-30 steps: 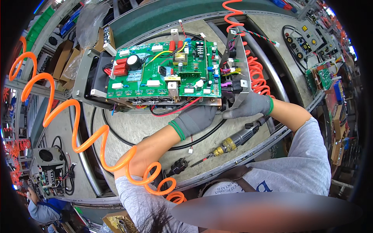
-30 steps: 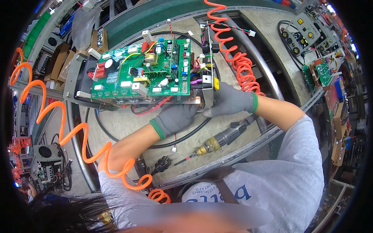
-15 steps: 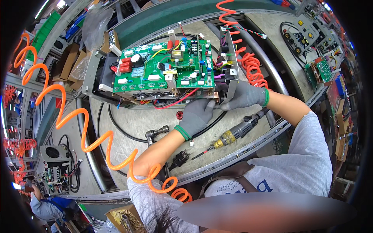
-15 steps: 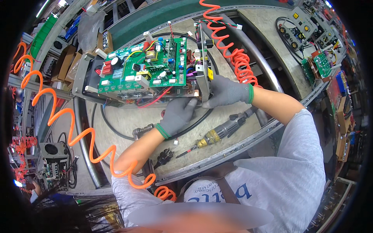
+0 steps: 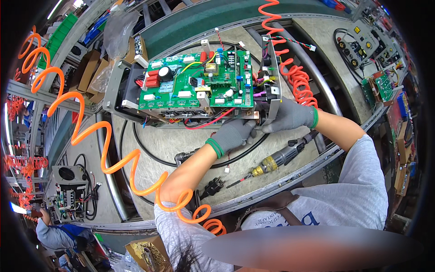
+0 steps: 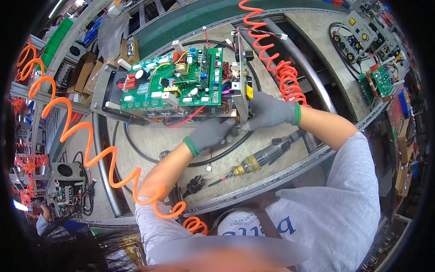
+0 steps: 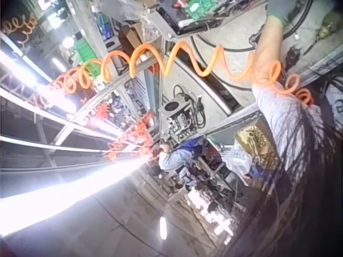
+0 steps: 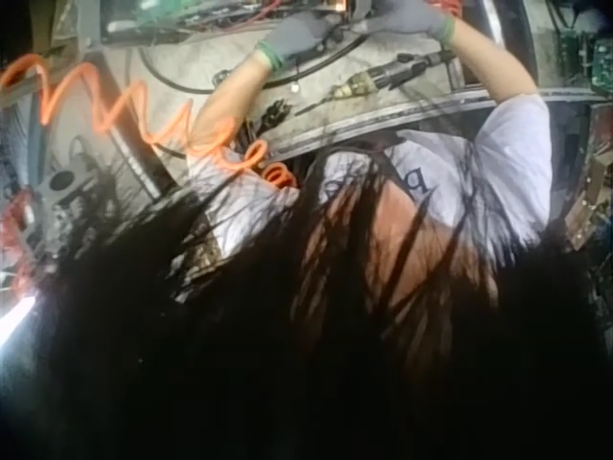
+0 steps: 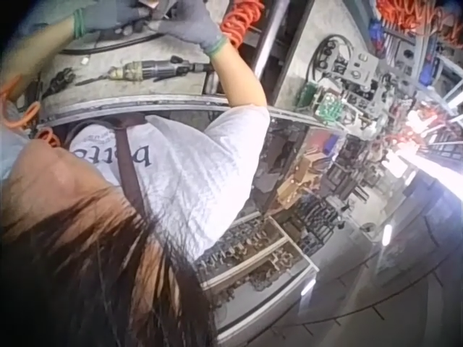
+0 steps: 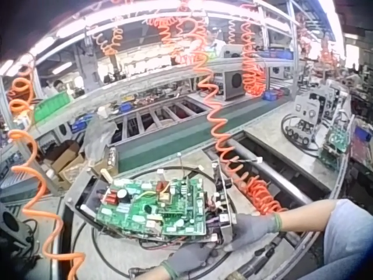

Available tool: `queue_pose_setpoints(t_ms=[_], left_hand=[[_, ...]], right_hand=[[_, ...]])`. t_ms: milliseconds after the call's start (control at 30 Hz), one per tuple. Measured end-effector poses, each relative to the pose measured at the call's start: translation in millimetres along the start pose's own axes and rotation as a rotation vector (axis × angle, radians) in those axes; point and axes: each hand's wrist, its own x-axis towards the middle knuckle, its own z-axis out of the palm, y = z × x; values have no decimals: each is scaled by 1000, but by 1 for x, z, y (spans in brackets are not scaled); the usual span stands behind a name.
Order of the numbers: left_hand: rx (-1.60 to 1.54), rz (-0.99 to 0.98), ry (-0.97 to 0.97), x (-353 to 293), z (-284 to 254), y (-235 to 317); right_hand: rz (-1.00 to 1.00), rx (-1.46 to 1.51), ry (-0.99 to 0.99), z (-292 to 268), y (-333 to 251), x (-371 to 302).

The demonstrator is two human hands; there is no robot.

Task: Assembling and wiring components within an electronic inverter or power supply unit on an assembly line.

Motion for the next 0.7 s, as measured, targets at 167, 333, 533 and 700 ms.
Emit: queue_pose_setpoints(t_ms=[167,333,533,700], left_hand=[[623,278,104,3,0,-7],[715,269,100,4,-1,-2],[779,391,59,11,-5,-13],[856,465,35,11,-5,-15]], right_hand=[[-56,-84,82,1,5,-2],[39,-168,47,1,-2,-4],[-51,-173,84,1,-3,-3],[-94,-232,83,0,2,-3]])
